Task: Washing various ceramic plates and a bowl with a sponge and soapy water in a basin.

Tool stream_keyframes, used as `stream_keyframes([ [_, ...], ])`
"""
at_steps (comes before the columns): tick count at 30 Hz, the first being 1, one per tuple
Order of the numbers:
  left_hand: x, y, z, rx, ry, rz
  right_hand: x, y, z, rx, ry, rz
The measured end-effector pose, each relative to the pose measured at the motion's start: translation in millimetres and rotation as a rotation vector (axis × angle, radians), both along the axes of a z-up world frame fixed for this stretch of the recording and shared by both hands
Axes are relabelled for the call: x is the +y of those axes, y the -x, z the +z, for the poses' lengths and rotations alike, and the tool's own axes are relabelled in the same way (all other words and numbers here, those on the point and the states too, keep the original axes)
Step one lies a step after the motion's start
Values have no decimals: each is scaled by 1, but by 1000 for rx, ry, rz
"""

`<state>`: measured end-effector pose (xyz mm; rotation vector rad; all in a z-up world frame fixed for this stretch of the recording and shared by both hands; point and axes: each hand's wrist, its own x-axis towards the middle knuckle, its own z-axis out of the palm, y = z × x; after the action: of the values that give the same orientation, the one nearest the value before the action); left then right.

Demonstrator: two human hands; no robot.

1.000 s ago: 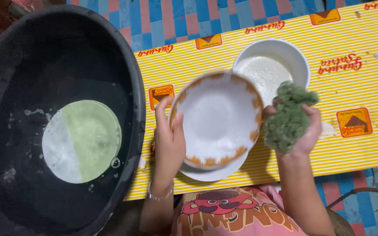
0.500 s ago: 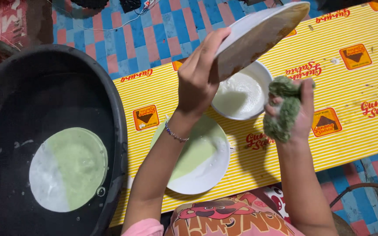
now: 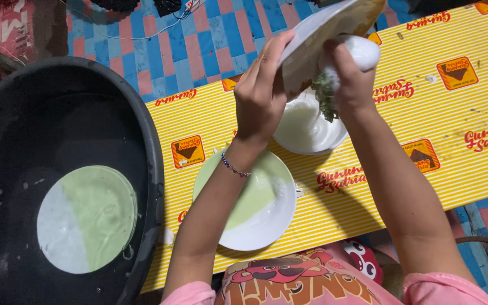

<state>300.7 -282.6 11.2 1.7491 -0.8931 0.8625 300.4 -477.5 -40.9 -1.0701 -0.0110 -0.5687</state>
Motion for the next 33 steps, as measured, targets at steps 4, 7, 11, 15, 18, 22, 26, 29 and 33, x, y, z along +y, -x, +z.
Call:
stream_keyframes([
  [4,5,-1,-3,39,32,60,1,-11,4,-8,116,0],
  [7,18,-3,-5,182,89,143,13,0,21,20,402,-54],
  [11,53,-6,-30,390,287,131,50,23,32,-155,975,-171],
  [15,107,15,-66,638,387,64,124,61,17,22,1448,88],
  [18,144,38,-97,744,327,124,162,98,-15,-86,1479,308],
  [22,176,80,-115,903,353,160,174,136,-28,-159,1541,395],
  [26,191,106,-114,1121,397,92,163,138,-31,-71,1696,285],
  [29,190,119,-85,1109,224,108,164,132,-37,44,1717,191],
  [33,178,121,-67,1059,-75,365,182,126,-39,129,1634,196],
])
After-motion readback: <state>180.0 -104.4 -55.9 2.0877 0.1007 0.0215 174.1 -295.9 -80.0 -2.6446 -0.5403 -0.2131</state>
